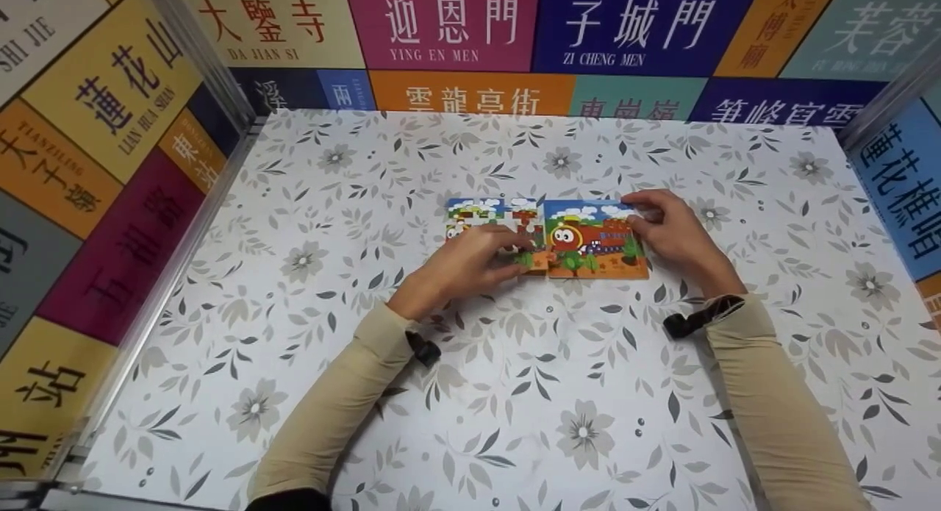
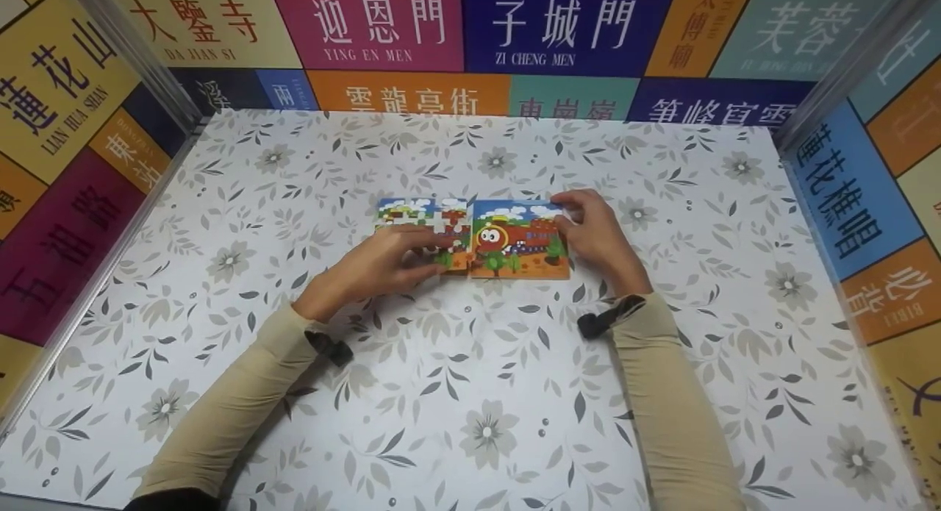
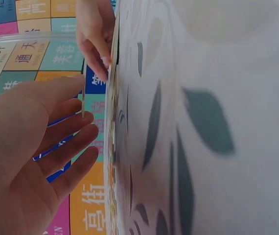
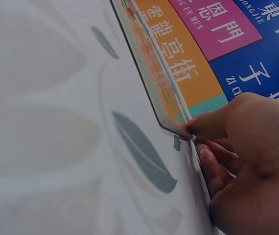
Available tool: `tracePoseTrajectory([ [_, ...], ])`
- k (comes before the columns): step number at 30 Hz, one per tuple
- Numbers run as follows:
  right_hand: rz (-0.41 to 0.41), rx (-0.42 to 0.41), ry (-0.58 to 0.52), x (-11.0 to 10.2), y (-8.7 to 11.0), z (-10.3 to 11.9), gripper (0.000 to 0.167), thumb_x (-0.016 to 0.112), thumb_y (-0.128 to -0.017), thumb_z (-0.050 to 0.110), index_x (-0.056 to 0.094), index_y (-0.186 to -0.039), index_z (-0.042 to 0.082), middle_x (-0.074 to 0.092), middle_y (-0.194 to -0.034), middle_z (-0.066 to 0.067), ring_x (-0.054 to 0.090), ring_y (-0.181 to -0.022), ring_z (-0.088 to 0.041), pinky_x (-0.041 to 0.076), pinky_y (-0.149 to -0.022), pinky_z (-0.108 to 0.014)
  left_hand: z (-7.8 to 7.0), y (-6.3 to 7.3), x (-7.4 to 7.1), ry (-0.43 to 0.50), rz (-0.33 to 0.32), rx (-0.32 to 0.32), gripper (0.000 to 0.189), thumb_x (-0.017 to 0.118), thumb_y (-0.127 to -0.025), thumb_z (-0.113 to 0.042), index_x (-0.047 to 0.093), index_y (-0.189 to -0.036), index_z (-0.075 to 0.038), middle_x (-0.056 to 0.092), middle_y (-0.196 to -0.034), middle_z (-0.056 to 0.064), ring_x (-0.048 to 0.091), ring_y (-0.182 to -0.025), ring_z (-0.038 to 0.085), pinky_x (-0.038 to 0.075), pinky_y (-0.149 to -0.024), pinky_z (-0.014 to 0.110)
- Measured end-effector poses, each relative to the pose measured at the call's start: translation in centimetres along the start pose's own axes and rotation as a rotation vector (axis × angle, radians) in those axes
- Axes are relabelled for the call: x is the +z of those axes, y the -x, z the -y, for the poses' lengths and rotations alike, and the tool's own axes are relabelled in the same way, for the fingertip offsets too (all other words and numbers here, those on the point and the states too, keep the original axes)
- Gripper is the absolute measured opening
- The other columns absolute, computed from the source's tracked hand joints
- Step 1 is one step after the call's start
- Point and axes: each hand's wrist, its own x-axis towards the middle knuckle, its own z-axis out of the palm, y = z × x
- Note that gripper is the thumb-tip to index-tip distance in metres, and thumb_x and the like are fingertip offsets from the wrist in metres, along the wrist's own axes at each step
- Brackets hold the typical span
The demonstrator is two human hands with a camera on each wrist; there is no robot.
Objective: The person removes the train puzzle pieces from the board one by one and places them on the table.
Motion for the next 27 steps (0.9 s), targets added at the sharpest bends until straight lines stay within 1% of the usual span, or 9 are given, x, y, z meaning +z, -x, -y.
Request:
tracePoseTrajectory([
  [3, 0.003, 0.0, -0.005, 0.0, -0.1, 0.0, 0.042, 0.063, -0.11, 0.017, 0.062, -0.152, 0.013, 0.052, -0.153, -0.02, 0.058, -0.131, -0.035, 0.046, -0.108, -0.043, 0.4, 0.6, -0.3, -0.008, -0.006, -0.009, 0.044, 0.073, -0.105, -0.031, 0.07, -0.146, -0.016, 0.075, -0.136, 0.004, 0.072, -0.119, 0.021, 0.059, -0.1, 0.039],
  [6, -0.001, 0.0, -0.002, 0.0, -0.1, 0.0, 0.042, 0.063, -0.11, 0.018, 0.062, -0.152, 0.014, 0.053, -0.152, -0.02, 0.058, -0.13, -0.035, 0.045, -0.108, -0.043, 0.9, 1.1, -0.7, -0.024, -0.014, -0.01, 0.044, 0.076, -0.104, -0.031, 0.071, -0.144, -0.013, 0.077, -0.132, 0.005, 0.074, -0.113, 0.022, 0.059, -0.097, 0.039],
  [9, -0.005, -0.004, 0.008, 0.0, -0.1, 0.0, 0.042, 0.063, -0.11, 0.019, 0.062, -0.151, 0.014, 0.053, -0.151, -0.019, 0.059, -0.129, -0.034, 0.047, -0.104, -0.036, 1.3, 1.8, -1.1, -0.028, -0.013, -0.03, 0.043, 0.078, -0.102, -0.031, 0.073, -0.139, -0.011, 0.077, -0.132, 0.006, 0.074, -0.116, 0.023, 0.059, -0.102, 0.039],
  [13, -0.003, -0.007, 0.013, 0.0, -0.1, 0.0, 0.042, 0.062, -0.111, 0.019, 0.062, -0.152, 0.013, 0.052, -0.15, -0.02, 0.06, -0.128, -0.033, 0.046, -0.096, -0.024, 1.8, 2.6, -1.6, -0.03, -0.009, -0.08, 0.042, 0.081, -0.1, -0.028, 0.074, -0.138, -0.013, 0.077, -0.135, 0.004, 0.072, -0.125, 0.024, 0.056, -0.11, 0.04],
  [15, 0.0, -0.004, 0.011, 0.0, -0.1, -0.1, 0.042, 0.062, -0.111, 0.018, 0.061, -0.152, 0.012, 0.052, -0.151, -0.02, 0.06, -0.128, -0.033, 0.046, -0.094, -0.022, 2.0, 2.8, -1.9, -0.035, -0.009, -0.101, 0.041, 0.082, -0.098, -0.026, 0.075, -0.137, -0.014, 0.077, -0.134, 0.004, 0.071, -0.127, 0.025, 0.055, -0.111, 0.041],
  [17, 0.003, 0.001, 0.007, 0.0, 0.0, 0.0, 0.042, 0.062, -0.111, 0.018, 0.061, -0.152, 0.013, 0.052, -0.151, -0.021, 0.06, -0.128, -0.033, 0.047, -0.097, -0.025, 2.1, 3.0, -2.1, -0.045, -0.006, -0.117, 0.04, 0.083, -0.097, -0.025, 0.076, -0.135, -0.014, 0.078, -0.133, 0.003, 0.07, -0.127, 0.025, 0.055, -0.111, 0.042],
  [20, 0.007, 0.014, -0.004, 0.0, 0.0, 0.1, 0.042, 0.062, -0.111, 0.018, 0.061, -0.153, 0.013, 0.051, -0.152, -0.021, 0.059, -0.13, -0.034, 0.048, -0.103, -0.035, 2.1, 3.1, -2.1, -0.074, 0.006, -0.13, 0.039, 0.084, -0.097, -0.027, 0.077, -0.133, -0.013, 0.078, -0.131, 0.003, 0.069, -0.127, 0.026, 0.055, -0.111, 0.043],
  [23, 0.009, 0.027, -0.013, 0.0, 0.0, 0.2, 0.043, 0.062, -0.11, 0.018, 0.06, -0.153, 0.014, 0.051, -0.152, -0.021, 0.058, -0.131, -0.035, 0.046, -0.108, -0.044, 2.0, 3.1, -2.1, -0.109, 0.025, -0.131, 0.038, 0.083, -0.098, -0.028, 0.078, -0.133, -0.013, 0.078, -0.131, 0.003, 0.069, -0.126, 0.025, 0.056, -0.108, 0.043],
  [27, 0.009, 0.038, -0.017, 0.0, 0.0, 0.2, 0.043, 0.063, -0.11, 0.018, 0.06, -0.153, 0.014, 0.051, -0.152, -0.021, 0.057, -0.132, -0.035, 0.046, -0.111, -0.047, 1.9, 3.2, -2.0, -0.135, 0.039, -0.133, 0.037, 0.084, -0.097, -0.028, 0.079, -0.131, -0.015, 0.078, -0.129, 0.003, 0.07, -0.121, 0.025, 0.058, -0.103, 0.043],
])
